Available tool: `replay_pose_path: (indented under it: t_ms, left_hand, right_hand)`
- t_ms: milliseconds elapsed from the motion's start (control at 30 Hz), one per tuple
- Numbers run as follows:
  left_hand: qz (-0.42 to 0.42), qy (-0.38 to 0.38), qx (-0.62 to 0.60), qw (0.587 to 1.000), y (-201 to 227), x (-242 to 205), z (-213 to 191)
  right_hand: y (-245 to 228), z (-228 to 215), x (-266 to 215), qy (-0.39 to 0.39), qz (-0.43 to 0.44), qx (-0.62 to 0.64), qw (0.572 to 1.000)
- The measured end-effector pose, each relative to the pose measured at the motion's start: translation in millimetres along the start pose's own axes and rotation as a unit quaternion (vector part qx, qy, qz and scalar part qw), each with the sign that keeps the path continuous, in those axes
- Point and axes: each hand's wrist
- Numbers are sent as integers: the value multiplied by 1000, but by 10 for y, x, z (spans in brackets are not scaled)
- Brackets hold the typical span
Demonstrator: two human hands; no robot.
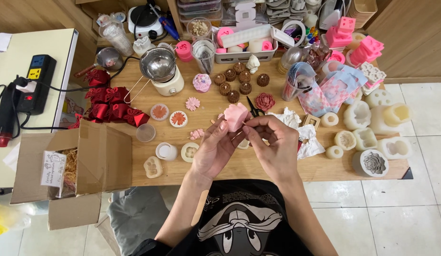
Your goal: The person uses a metal tool to poke holes in a pink wax flower, heats the tool with a lighter, and then inserts a wick into the flower. They repeat the process by poking a hole through a pink wax leaf.
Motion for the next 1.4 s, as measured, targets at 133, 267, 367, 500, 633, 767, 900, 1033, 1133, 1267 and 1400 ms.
replay_pose_path:
  t_ms: [133,267,367,500,633,767,900,1033,1133,1267,1400]
  left_hand:
    - [-6,2,11,1000,-15,-5,-22]
    - [-6,8,16,1000,-13,-6,-26]
    - [-9,11,28,1000,-8,-10,-6]
    - [-16,18,43,999,-19,-6,12]
    - [-17,16,42,999,-33,2,-10]
    - [-18,30,30,999,-39,-5,-31]
    - [-14,32,17,999,-21,-20,-7]
    - [-16,21,24,999,1,-38,43]
    - [-18,23,27,999,-7,-28,51]
    - [-19,37,24,999,-39,-18,-17]
    - [-21,49,3,999,-69,6,-92]
  right_hand:
    - [13,-14,-13,-12,1,-19,1000]
    - [6,-4,-7,-11,12,-34,999]
    - [-8,-4,5,-9,11,-54,998]
    - [-26,5,6,0,6,-62,998]
    - [-29,-6,11,-10,-4,-56,998]
    - [-39,-69,2,-38,-42,-10,998]
    - [-28,-146,3,-46,-28,-1,999]
    - [-10,-189,12,-39,15,39,998]
    - [-22,-172,2,-35,15,48,998]
    - [-50,-162,-4,-44,-23,-7,999]
    - [-20,-168,0,-50,-42,30,997]
Point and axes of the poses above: each hand's wrist, its own x-axis towards the middle knuckle, its own z-axis out of the palm, y = z × x, and after that the axes turned 14 degrees about -z, right-handed
